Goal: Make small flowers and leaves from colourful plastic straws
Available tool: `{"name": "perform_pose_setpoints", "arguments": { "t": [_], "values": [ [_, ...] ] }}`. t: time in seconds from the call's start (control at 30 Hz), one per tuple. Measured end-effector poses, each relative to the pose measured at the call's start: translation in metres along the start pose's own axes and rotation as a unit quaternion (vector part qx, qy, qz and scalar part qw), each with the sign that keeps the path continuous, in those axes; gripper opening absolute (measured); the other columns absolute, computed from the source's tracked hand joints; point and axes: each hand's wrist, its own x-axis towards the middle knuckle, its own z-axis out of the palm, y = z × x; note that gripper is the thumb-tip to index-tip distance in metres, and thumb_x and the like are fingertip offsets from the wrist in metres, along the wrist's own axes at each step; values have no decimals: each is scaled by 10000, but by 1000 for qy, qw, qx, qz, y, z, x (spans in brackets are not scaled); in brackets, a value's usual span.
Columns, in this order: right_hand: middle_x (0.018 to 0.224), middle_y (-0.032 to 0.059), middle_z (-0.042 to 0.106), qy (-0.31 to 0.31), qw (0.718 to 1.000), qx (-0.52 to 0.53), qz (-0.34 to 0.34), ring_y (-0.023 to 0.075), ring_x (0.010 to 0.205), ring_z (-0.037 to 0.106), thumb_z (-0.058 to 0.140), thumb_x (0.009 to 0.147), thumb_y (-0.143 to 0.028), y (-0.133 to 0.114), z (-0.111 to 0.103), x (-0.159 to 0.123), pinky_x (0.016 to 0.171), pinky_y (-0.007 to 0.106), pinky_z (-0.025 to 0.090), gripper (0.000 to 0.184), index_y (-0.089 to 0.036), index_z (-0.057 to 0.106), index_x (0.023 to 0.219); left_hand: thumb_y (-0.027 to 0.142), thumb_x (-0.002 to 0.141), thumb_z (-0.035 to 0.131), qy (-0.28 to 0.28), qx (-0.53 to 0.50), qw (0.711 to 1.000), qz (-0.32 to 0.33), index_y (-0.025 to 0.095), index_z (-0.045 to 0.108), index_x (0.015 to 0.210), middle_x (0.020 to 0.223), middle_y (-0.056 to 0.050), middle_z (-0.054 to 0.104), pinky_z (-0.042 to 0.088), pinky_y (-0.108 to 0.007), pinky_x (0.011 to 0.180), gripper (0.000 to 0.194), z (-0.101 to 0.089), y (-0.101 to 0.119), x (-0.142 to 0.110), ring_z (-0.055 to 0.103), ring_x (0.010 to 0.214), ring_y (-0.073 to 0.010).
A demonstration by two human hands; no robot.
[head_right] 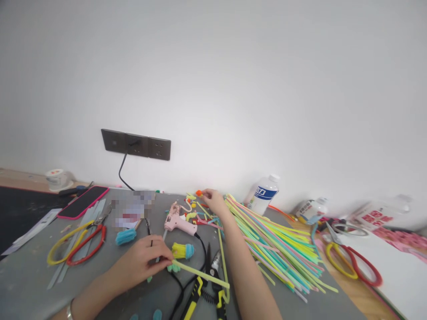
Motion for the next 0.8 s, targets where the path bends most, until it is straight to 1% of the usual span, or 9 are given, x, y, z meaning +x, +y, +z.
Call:
{"name": "perform_pose_setpoints", "arguments": {
  "t": [0.07,0.13,0.27,0.33,0.4,0.53,0.63,0.73,0.8],
  "values": [
    [785,43,765,-4,1000,-22,10,181,699,682,548,823,-219,0,1,1,644,266,520,231,-161,734,948,195,921,574,-2,3,1000,-3,195,660,898,814,-22,730,490,-252,709,89,-1,0,0,632,751,-156],
    [791,50,767,-11,999,-44,11,190,709,687,555,814,-181,-2,3,1,670,284,523,218,-162,746,918,196,922,571,-3,8,1000,-6,195,659,898,815,-25,726,491,-252,698,91,-1,0,1,630,754,-157],
    [982,82,761,-18,997,-70,-15,218,933,688,530,839,-129,-6,10,2,875,332,501,240,-165,746,940,183,913,582,-6,6,1000,-8,196,657,900,815,-21,723,493,-250,695,78,-1,0,1,630,756,-157],
    [1112,70,731,-23,997,-69,-34,198,1060,654,491,858,-90,-8,16,3,975,323,455,288,-181,737,978,180,909,589,-10,8,1000,-15,199,658,901,821,-18,723,495,-256,712,72,0,-1,0,631,768,-159],
    [1179,58,707,-34,996,-64,-49,181,1111,634,471,857,-54,-8,24,2,1011,306,434,324,-191,738,978,184,906,594,-13,13,1000,-23,201,661,899,815,-18,719,495,-258,722,69,1,-2,-1,631,774,-162],
    [1098,65,740,-42,996,-49,-57,193,1042,666,455,837,-27,-6,33,1,981,322,463,352,-182,747,956,182,903,599,-14,14,1000,-23,202,660,895,798,-13,710,491,-248,712,64,1,-3,-2,626,764,-157],
    [1070,73,746,-29,998,-24,-55,198,1020,672,475,822,-50,-4,30,2,962,328,475,324,-169,743,961,170,901,602,-11,10,1000,-20,204,655,897,811,-10,715,487,-238,704,63,1,-2,-1,626,768,-151],
    [1033,76,752,-6,999,11,-51,206,984,679,540,826,-158,-4,21,4,924,335,494,229,-163,732,949,169,905,596,-7,5,1000,-17,203,657,900,818,-14,721,490,-240,704,70,-1,0,0,629,772,-152],
    [966,76,759,12,998,35,-44,213,920,690,569,822,-247,-4,15,5,868,340,516,198,-160,722,911,174,911,585,-5,3,1000,-14,199,659,896,807,-20,722,492,-242,692,80,-2,1,1,630,758,-154]
  ]
}}
